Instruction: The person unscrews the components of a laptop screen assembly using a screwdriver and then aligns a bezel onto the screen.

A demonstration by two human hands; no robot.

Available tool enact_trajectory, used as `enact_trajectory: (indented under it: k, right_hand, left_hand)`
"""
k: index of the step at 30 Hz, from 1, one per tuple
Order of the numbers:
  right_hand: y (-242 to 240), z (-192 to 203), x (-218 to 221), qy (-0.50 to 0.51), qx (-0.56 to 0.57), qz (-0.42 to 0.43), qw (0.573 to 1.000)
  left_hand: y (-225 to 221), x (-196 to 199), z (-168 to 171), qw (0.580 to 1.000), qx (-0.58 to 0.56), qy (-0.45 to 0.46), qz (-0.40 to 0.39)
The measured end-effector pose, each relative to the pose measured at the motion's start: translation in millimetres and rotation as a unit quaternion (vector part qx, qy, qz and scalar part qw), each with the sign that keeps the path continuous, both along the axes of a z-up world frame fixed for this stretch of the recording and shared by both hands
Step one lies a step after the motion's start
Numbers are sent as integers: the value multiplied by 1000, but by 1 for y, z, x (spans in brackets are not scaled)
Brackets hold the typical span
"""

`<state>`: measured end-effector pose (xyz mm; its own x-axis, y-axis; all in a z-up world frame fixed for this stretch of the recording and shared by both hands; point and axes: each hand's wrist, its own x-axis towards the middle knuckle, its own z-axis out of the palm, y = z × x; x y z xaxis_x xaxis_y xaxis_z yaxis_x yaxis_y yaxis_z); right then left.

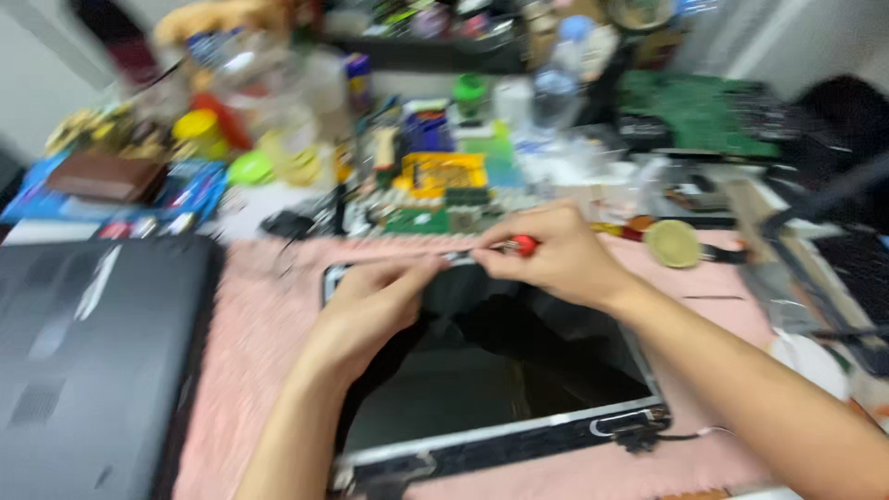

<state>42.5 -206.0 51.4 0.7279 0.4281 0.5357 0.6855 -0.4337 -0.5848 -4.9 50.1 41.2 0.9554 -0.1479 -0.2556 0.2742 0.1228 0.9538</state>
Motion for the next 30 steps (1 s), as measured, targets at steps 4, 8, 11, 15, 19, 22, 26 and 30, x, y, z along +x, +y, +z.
enact_trajectory:
  k: [4,8,11,15,19,22,26,30]
  right_hand:
    - [21,19,-18,-7,-24,87,996]
    - [28,13,-20,-33,-102,77,991]
    - [41,15,-14,-85,-140,88,983]
    - [56,18,2,-119,-152,107,975]
    - [84,32,12,-78,-180,53,979]
    - [95,43,21,66,-180,-2,981]
    - [94,59,34,238,-203,67,948]
    - [94,77,36,175,-280,76,941]
  left_hand:
    - [9,1,-6,998,44,-45,-25]
    - [21,2,-9,994,21,-72,-75]
    - [34,9,-9,995,10,-49,-89]
    - [46,19,-13,998,3,-37,-52]
    - [57,27,-13,997,59,-47,-15]
    - [63,40,-37,998,-3,-57,39]
    - [77,36,-28,985,69,-123,102]
    - [88,30,-14,985,74,-144,64]
